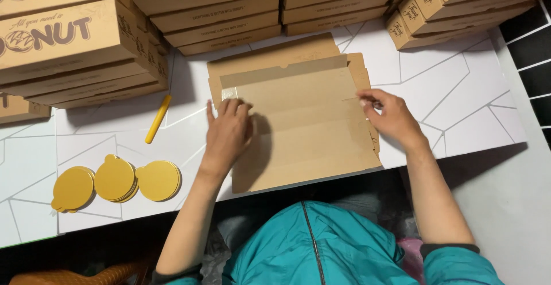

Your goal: The person assembles a flat cardboard donut box by folding the side flaps, tucking in the tabs, and securing the structure. The finished box is then placed on a stack of similar boxes.

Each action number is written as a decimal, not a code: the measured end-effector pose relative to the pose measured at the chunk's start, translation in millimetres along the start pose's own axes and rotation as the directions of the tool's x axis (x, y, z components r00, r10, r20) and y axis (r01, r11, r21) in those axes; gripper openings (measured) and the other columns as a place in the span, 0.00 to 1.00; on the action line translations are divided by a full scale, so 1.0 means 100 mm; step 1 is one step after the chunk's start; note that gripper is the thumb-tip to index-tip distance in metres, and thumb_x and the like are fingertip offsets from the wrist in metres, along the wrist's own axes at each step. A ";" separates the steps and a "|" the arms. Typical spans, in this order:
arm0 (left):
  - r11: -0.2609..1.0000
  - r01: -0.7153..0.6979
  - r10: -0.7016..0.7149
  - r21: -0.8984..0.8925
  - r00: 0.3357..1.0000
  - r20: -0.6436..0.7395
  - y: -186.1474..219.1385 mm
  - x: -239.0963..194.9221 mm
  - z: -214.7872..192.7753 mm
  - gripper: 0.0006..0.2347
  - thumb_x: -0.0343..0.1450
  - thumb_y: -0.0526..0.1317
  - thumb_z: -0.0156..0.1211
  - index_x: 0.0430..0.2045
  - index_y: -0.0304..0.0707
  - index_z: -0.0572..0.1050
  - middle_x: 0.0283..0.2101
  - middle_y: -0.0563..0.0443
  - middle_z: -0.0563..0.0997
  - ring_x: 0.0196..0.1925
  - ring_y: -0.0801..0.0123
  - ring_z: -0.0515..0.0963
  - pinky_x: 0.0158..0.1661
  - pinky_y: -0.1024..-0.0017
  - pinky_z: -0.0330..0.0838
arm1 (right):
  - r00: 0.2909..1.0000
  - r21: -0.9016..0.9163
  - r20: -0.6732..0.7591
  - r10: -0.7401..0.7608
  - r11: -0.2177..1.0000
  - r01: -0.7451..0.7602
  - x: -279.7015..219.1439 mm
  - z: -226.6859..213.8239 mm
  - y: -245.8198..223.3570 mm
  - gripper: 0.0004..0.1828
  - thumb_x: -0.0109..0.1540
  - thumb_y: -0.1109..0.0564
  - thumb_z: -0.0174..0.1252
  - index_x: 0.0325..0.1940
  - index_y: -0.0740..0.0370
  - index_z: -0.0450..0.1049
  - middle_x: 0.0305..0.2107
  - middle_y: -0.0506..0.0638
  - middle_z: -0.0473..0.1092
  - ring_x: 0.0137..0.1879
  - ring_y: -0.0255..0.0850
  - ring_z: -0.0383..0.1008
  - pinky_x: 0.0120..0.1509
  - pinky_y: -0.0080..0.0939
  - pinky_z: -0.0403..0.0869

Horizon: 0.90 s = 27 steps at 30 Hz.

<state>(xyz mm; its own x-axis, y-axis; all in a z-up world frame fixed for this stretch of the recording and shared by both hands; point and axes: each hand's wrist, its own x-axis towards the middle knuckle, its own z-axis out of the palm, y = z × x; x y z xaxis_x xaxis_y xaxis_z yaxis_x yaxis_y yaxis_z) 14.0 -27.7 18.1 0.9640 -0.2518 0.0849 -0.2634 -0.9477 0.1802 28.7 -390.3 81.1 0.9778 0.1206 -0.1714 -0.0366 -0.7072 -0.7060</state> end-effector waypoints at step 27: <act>0.984 -0.174 0.162 -0.046 0.969 -0.185 1.13 1.32 0.91 0.26 0.69 0.44 0.45 0.66 0.48 0.66 0.63 0.49 0.67 0.64 0.61 0.62 0.65 0.48 0.57 | 0.938 -0.439 -0.124 -0.324 0.866 0.241 1.06 0.64 0.18 0.27 0.65 0.66 0.42 0.69 0.67 0.69 0.50 0.61 0.69 0.61 0.52 0.64 0.64 0.50 0.62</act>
<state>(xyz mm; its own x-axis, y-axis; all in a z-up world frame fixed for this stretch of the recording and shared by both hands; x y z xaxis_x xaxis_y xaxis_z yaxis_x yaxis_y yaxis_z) 115.1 -185.8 -39.3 0.8851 -0.3616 0.2931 -0.4282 -0.8794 0.2081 118.8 -345.3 6.2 0.9546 0.2559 0.1526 0.2944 -0.8888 -0.3512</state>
